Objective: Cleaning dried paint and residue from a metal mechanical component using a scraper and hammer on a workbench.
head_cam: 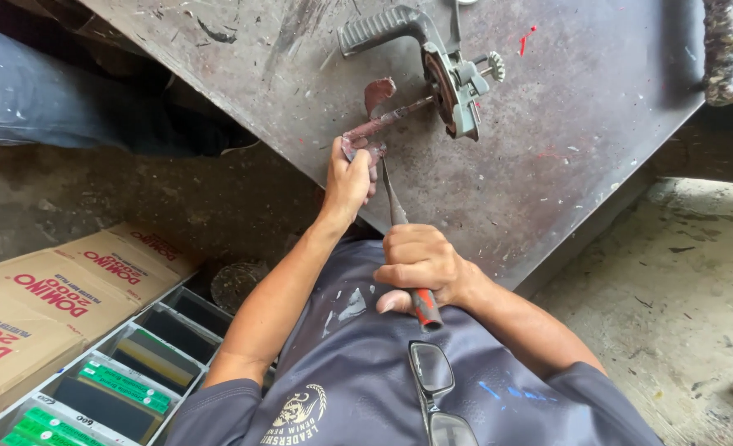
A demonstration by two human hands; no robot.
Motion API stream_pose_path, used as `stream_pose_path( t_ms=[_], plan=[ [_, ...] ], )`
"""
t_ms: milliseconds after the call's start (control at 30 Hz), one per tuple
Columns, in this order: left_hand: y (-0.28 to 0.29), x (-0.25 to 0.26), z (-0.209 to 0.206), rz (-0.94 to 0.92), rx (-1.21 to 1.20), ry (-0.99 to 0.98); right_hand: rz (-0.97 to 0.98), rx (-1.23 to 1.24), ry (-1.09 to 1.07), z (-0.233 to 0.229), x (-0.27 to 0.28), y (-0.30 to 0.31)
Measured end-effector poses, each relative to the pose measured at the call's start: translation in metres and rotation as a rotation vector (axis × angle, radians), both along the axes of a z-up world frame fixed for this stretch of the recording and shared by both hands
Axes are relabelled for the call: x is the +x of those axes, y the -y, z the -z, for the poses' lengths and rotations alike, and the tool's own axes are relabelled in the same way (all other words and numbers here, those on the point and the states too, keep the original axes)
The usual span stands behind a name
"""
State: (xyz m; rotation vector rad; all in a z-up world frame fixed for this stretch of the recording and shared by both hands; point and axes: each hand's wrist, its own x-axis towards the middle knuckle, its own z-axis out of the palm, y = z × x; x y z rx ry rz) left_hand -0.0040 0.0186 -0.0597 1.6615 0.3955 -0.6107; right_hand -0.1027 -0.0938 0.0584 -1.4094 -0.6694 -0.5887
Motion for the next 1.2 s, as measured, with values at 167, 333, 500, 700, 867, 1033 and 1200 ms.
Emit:
stream_pose_path(
  t_ms=[167, 333, 500, 700, 867, 1033, 1200],
  plan=[
    [0.004, 0.0, -0.009, -0.007, 0.039, -0.02, -0.099, -0.087, 0.09, -0.007, 0.011, -0.003],
    [0.005, 0.002, -0.042, 0.064, 0.184, -0.005, -0.177, -0.121, 0.096, -0.007, 0.018, -0.008],
    [-0.005, -0.006, 0.002, 0.086, 0.217, 0.018, -0.208, -0.172, 0.079, -0.003, 0.022, -0.009],
    [-0.01, -0.011, -0.004, 0.102, 0.231, 0.022, -0.195, -0.235, 0.05, -0.002, 0.026, -0.015],
    [-0.017, -0.017, -0.011, 0.141, 0.231, 0.08, -0.163, -0.296, 0.013, 0.006, 0.031, -0.027],
    [-0.023, -0.029, 0.014, 0.131, 0.178, 0.088, -0.102, -0.352, -0.046, 0.008, 0.038, -0.034],
    [-0.034, -0.033, -0.021, 0.254, 0.218, 0.198, -0.066, -0.356, -0.118, 0.006, 0.06, -0.04]
  ],
)
